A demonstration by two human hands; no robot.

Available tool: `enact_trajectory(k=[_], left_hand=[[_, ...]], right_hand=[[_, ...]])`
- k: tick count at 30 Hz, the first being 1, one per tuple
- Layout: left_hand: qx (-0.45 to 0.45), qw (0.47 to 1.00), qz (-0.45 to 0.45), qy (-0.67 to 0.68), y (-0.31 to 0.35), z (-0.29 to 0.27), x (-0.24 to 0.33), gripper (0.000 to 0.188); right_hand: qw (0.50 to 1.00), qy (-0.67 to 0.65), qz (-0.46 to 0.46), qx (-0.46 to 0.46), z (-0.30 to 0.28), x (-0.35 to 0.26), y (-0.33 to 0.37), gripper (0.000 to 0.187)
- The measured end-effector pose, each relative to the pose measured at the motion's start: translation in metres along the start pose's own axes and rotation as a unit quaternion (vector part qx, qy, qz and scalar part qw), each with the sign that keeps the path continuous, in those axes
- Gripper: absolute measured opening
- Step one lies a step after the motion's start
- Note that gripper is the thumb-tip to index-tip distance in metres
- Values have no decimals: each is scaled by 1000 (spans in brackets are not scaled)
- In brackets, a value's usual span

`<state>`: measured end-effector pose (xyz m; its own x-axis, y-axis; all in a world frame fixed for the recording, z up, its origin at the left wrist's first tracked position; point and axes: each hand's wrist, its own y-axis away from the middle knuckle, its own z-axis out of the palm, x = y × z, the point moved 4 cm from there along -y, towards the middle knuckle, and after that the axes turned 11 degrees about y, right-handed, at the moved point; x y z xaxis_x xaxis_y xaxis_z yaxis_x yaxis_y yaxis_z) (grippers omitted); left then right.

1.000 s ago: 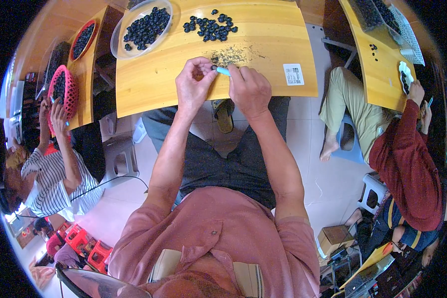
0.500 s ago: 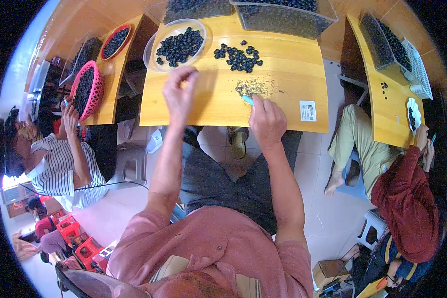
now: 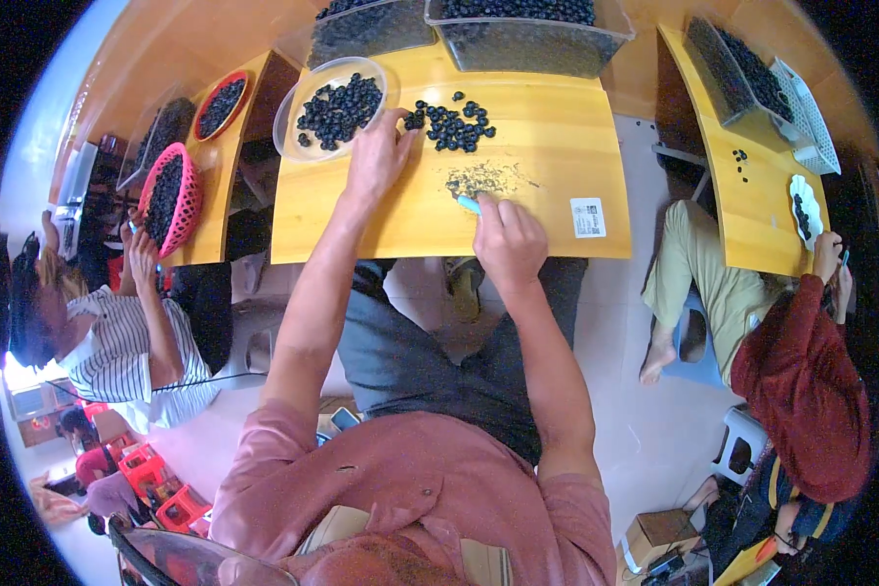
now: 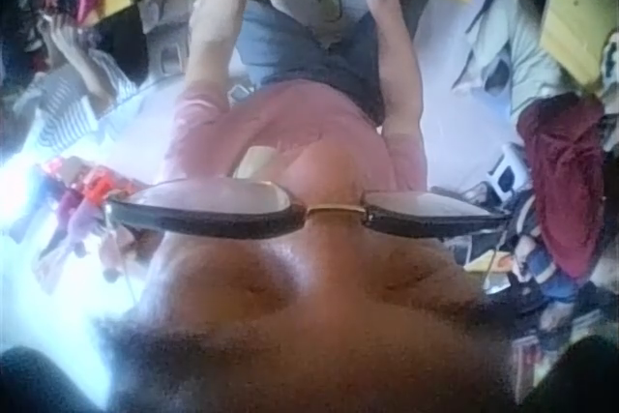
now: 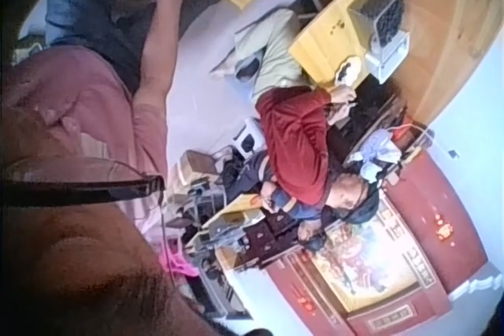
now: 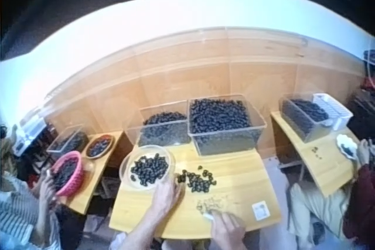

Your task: The person sorts blueberries on a table, removing debris and damaged fruit with a small plastic tweezer.

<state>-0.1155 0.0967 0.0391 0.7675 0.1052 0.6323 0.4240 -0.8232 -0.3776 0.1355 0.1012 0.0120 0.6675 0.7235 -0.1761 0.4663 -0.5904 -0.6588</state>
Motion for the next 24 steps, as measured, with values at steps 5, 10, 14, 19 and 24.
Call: enact_trajectory(k=[5,10,14,19,24], left_hand=[[26,998,-39,-47,-3,11,-18,30],[19,998,-59,-20,0,10,-20,27],[58,984,-139,100,24,-3,0,24],[97,919,-174,341,62,4,-3,22],[90,867,-213,442,89,20,0,21]], right_hand=[[1000,-5,-6,5,1,-1,-1,29],[1000,2,-8,12,-2,-2,-2,23],[1000,14,-8,12,1,0,0,19],[1000,8,-12,12,0,-2,-2,18],[1000,7,-16,17,1,-2,-3,19]])
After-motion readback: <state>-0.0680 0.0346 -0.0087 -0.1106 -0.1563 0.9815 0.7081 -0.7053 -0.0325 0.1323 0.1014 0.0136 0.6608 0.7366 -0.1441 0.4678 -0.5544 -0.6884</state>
